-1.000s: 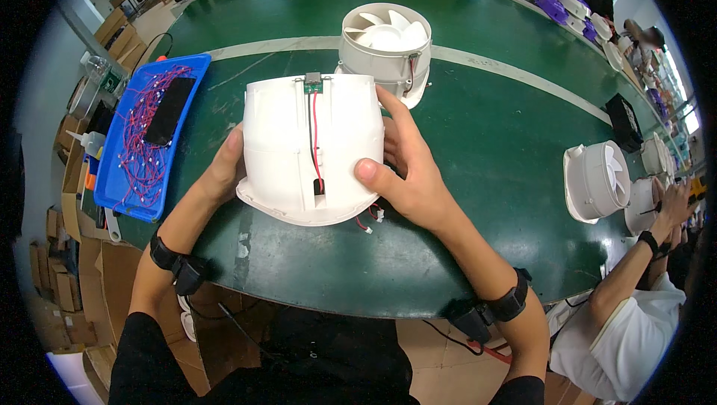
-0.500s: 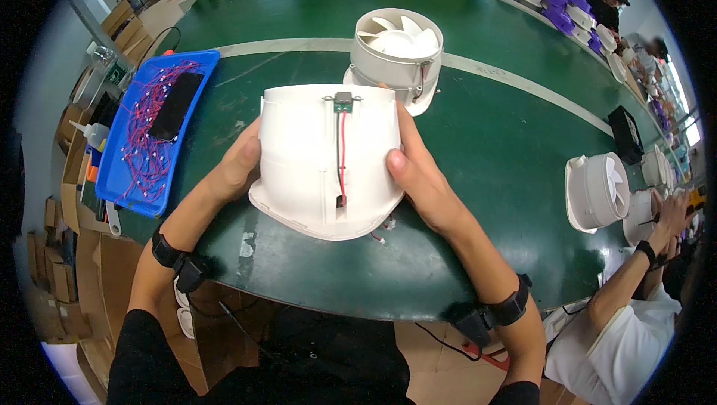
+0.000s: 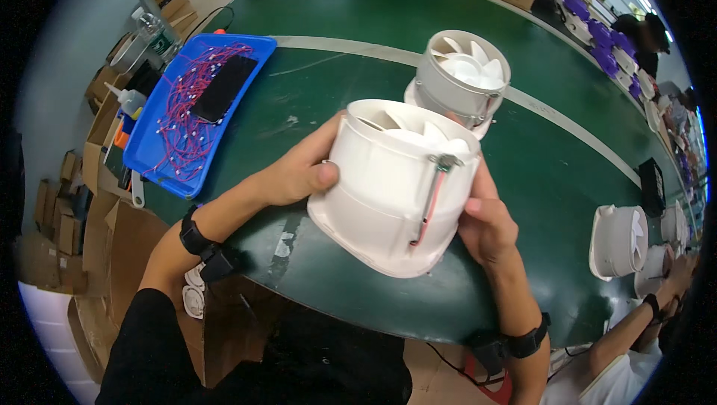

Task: The person assembles white fan units at a green workbench. They pick up fan housings and blades, align and snap the parts together, and place the completed units into a cardboard box. The process is repeated for several units.

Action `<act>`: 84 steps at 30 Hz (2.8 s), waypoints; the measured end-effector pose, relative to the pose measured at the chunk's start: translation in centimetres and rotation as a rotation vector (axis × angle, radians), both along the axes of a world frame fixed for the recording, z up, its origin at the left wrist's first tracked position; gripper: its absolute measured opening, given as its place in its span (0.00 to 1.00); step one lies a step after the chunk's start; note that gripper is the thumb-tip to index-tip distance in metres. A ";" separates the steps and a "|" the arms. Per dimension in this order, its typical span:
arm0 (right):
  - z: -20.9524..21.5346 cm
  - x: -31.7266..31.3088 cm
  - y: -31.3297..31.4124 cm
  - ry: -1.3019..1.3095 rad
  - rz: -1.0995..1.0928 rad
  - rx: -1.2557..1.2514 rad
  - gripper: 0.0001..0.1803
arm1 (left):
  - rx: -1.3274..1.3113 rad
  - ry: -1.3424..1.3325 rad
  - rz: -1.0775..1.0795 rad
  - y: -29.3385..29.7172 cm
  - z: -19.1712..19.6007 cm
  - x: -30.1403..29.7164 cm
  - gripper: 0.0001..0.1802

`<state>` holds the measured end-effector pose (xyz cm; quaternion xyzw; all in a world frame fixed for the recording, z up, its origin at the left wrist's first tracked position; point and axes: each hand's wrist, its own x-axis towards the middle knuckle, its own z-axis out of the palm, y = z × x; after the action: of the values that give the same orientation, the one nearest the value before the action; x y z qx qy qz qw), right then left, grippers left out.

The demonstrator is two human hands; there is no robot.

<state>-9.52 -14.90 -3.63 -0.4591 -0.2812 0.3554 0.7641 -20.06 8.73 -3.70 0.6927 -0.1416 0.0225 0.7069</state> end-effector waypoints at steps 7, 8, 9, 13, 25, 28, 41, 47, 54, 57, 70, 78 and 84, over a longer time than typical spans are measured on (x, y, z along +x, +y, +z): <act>0.0 -0.2 -0.1 0.009 0.019 -0.005 0.55 | 0.017 -0.047 0.006 -0.3 0.2 -0.1 0.49; 0.1 -0.2 0.0 0.012 0.028 -0.001 0.55 | 0.019 -0.052 0.011 -0.3 0.3 -0.1 0.49; 0.1 -0.2 0.0 0.016 0.035 0.002 0.56 | 0.020 -0.057 0.013 -0.3 0.3 -0.1 0.49; 0.2 -0.3 -0.1 0.074 0.029 -0.026 0.57 | 0.002 -0.064 0.018 -0.4 0.4 -0.1 0.49; 0.1 -0.3 -0.1 0.058 0.073 -0.014 0.61 | 0.009 -0.044 0.013 -0.2 0.1 0.0 0.48; 0.1 0.0 -0.1 0.060 0.083 -0.033 0.61 | 0.043 -0.041 0.030 -0.2 0.2 0.0 0.49; 0.1 0.3 -0.3 0.079 0.200 0.043 0.64 | 0.148 0.016 0.078 -0.5 0.6 -0.1 0.58; 0.0 0.4 -0.1 0.043 0.209 0.072 0.61 | 0.189 0.043 0.102 -0.6 0.9 -0.2 0.61; -0.3 0.5 0.1 0.034 0.213 0.097 0.61 | 0.205 0.034 0.102 -0.5 1.1 -0.2 0.62; -0.3 0.3 0.2 0.022 0.205 0.100 0.61 | 0.207 0.045 0.101 -0.4 1.0 -0.3 0.62; -0.3 0.4 0.1 -0.016 0.197 0.079 0.62 | 0.223 0.053 0.104 -0.3 0.9 -0.2 0.63; -0.5 0.5 0.2 0.010 0.209 0.096 0.62 | 0.199 0.059 0.102 -0.4 0.9 -0.3 0.64; -0.1 0.4 0.2 0.056 0.211 0.090 0.62 | 0.203 0.047 0.106 -0.4 0.9 -0.4 0.64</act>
<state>-9.10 -14.73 -3.71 -0.3820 -0.3224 0.4337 0.7497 -20.41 8.31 -2.83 0.7674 -0.0897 0.0292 0.6341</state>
